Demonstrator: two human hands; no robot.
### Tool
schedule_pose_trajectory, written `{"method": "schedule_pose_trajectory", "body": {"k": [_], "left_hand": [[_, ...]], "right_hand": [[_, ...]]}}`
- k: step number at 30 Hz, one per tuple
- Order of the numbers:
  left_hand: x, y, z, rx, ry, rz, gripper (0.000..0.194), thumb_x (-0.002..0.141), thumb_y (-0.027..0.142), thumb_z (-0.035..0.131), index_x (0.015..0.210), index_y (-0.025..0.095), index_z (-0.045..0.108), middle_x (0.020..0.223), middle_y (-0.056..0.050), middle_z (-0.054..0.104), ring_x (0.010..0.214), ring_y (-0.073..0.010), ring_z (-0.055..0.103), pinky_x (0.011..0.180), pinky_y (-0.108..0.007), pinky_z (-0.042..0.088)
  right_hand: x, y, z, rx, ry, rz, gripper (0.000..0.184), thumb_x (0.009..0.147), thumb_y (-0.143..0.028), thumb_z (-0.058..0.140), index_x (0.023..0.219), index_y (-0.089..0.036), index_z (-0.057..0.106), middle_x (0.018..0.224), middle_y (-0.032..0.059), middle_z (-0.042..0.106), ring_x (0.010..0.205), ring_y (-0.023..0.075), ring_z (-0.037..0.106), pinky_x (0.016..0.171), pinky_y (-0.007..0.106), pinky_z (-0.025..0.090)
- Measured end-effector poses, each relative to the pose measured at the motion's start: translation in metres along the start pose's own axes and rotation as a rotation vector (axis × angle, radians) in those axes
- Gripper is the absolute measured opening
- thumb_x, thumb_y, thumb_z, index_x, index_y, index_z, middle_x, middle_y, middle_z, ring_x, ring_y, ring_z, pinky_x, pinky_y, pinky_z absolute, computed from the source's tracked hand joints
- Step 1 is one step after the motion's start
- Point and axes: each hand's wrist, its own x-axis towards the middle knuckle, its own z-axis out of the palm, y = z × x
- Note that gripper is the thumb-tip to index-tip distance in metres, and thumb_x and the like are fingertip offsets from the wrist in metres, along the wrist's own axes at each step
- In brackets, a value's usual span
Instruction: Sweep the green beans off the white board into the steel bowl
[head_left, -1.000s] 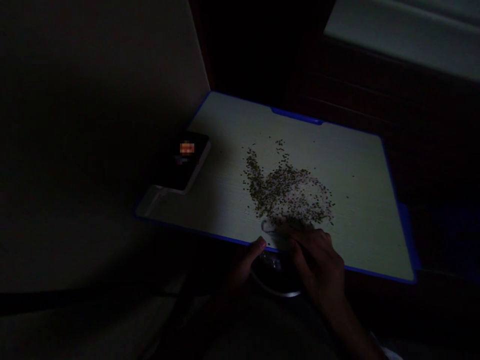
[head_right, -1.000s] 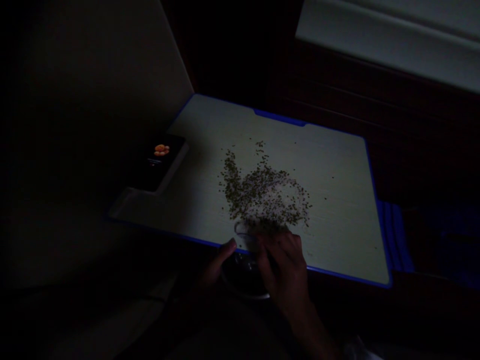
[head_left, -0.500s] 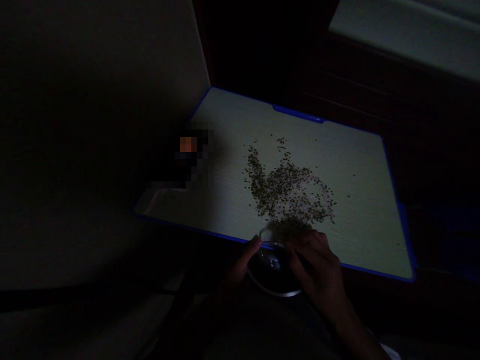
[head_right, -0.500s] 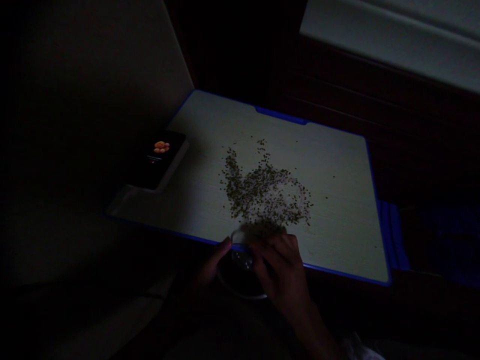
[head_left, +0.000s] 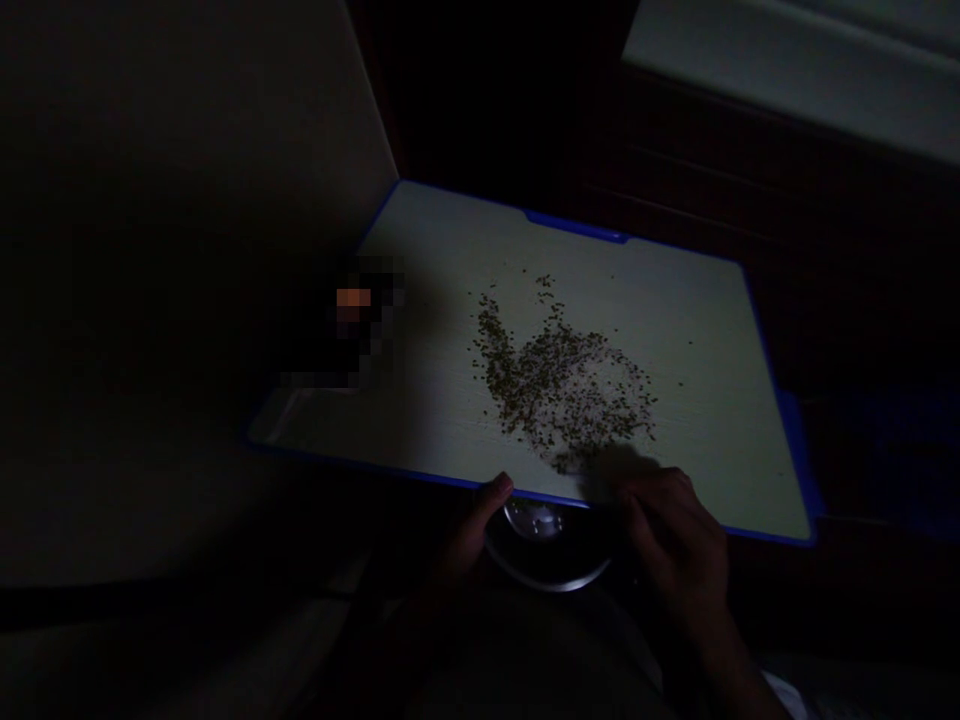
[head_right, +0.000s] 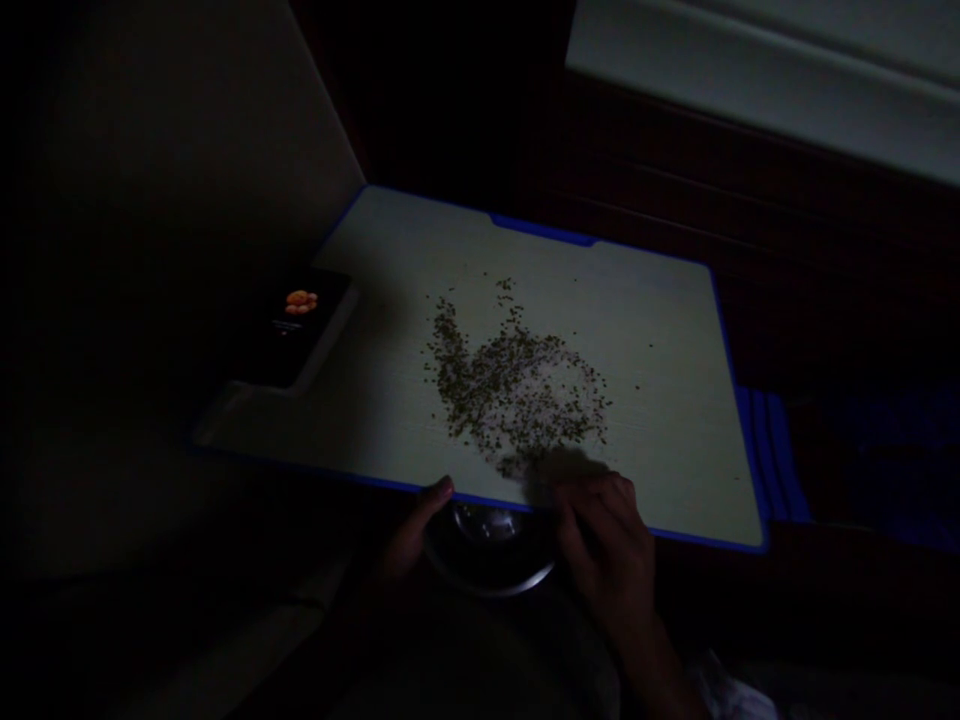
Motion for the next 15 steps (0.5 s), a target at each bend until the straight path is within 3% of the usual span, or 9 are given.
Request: {"method": "schedule_pose_trajectory", "body": {"k": [4,9,15], "left_hand": [[0.002,-0.001,0.006,0.021,0.061,0.005,0.041,0.108,0.045,0.083,0.142,0.023,0.08,0.156,-0.015,0.08,0.143,-0.0359,0.076,0.127,-0.065,0.055],[0.0,-0.001,0.015,0.043,0.112,-0.022,0.051,0.094,0.041,0.097,0.137,0.016,0.085,0.133,-0.016,0.092,0.142,-0.0433,0.079,0.132,-0.057,0.053],[-0.001,0.003,0.013,0.053,0.12,-0.021,0.051,0.095,0.039,0.097,0.141,0.021,0.083,0.139,-0.012,0.091,0.15,-0.0392,0.075,0.137,-0.051,0.049]], "right_hand": [[0.001,0.007,-0.004,-0.023,-0.001,0.038,0.014,0.109,-0.022,0.073,0.115,-0.029,0.083,0.099,0.0032,0.085,0.089,0.024,0.077,0.081,0.043,0.059],[-0.002,0.004,0.005,-0.011,-0.033,0.029,0.015,0.109,-0.024,0.073,0.119,-0.03,0.083,0.101,0.0019,0.086,0.092,0.0234,0.078,0.086,0.044,0.059],[-0.002,0.009,0.01,-0.053,0.011,0.083,0.014,0.111,-0.027,0.072,0.12,-0.029,0.083,0.108,0.0049,0.087,0.099,0.0263,0.077,0.089,0.045,0.058]]}}
